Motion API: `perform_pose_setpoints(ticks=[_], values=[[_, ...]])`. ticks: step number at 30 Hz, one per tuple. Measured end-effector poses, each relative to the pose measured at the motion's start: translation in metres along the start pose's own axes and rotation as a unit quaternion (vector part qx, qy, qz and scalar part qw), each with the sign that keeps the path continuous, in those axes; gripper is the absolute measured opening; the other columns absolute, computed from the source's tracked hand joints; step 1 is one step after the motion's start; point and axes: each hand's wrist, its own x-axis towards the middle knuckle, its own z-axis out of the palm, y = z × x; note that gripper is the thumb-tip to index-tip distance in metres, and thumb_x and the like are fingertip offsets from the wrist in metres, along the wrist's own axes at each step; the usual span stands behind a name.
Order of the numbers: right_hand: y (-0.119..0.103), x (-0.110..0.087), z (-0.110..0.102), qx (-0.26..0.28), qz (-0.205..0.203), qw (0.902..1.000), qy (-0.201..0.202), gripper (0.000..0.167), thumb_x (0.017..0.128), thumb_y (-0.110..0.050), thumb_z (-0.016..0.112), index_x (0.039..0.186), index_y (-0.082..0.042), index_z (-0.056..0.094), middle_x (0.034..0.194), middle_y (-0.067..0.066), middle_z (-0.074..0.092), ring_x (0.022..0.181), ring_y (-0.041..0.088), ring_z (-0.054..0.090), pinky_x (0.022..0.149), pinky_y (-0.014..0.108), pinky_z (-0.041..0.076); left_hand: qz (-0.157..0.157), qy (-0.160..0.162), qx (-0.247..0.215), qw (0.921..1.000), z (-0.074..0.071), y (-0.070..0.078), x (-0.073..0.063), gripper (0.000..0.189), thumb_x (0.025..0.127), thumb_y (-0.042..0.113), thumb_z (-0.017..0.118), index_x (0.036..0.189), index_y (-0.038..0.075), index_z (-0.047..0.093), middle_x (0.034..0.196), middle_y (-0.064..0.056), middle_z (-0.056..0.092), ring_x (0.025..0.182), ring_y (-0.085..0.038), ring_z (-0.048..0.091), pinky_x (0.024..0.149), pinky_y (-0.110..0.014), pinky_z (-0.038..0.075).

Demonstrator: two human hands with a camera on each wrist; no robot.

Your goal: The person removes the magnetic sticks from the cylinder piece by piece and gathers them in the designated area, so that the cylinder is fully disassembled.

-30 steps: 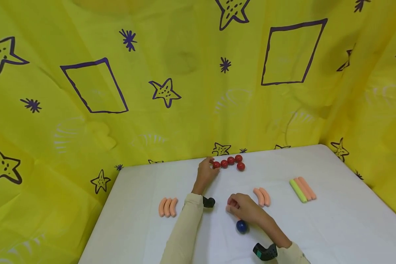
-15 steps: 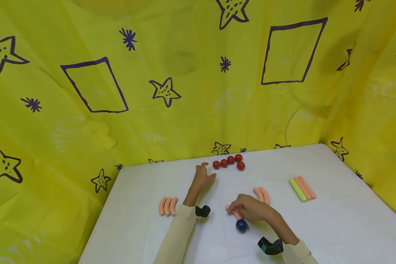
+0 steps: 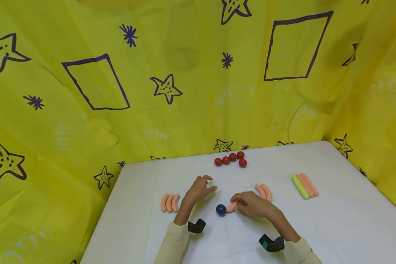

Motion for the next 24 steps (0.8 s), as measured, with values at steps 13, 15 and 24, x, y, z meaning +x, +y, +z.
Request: perform_pose_setpoints(ticks=[13, 15, 24], values=[[0.001, 0.001, 0.005, -0.078, -0.014, 0.9932, 0.086, 0.02, 0.082, -0.01, 0.075, 0.101, -0.009, 0.071, 0.081, -0.004, 0.057, 0.075, 0.006, 0.048, 0.068, 0.023, 0.042, 0.092, -0.098, 0.021, 0.9907, 0.001, 0.004, -0.032, 0.039, 0.086, 0.025, 0.075, 0.118, 0.006, 0.063, 0.113, -0.017, 0.063, 0.091, -0.02, 0.059, 0.074, -0.026, 0.047], [0.001, 0.002, 0.008, -0.094, -0.016, 0.9909, 0.095, 0.021, 0.079, -0.014, 0.079, 0.099, -0.013, 0.072, 0.086, -0.004, 0.056, 0.083, 0.01, 0.048, 0.073, 0.026, 0.042, 0.103, -0.102, 0.028, 0.989, 0.002, 0.006, -0.034, 0.039, 0.085, 0.024, 0.076, 0.117, 0.006, 0.063, 0.11, -0.016, 0.065, 0.09, -0.02, 0.06, 0.074, -0.024, 0.048], [-0.002, 0.008, 0.016, -0.11, -0.037, 0.9893, 0.089, 0.009, 0.083, -0.017, 0.077, 0.091, -0.012, 0.075, 0.096, -0.002, 0.063, 0.094, 0.019, 0.054, 0.081, 0.032, 0.046, 0.131, -0.128, 0.05, 0.9818, 0.006, 0.01, -0.036, 0.03, 0.084, 0.019, 0.077, 0.107, 0.002, 0.068, 0.089, -0.008, 0.068, 0.073, -0.005, 0.054, 0.064, -0.016, 0.044]])
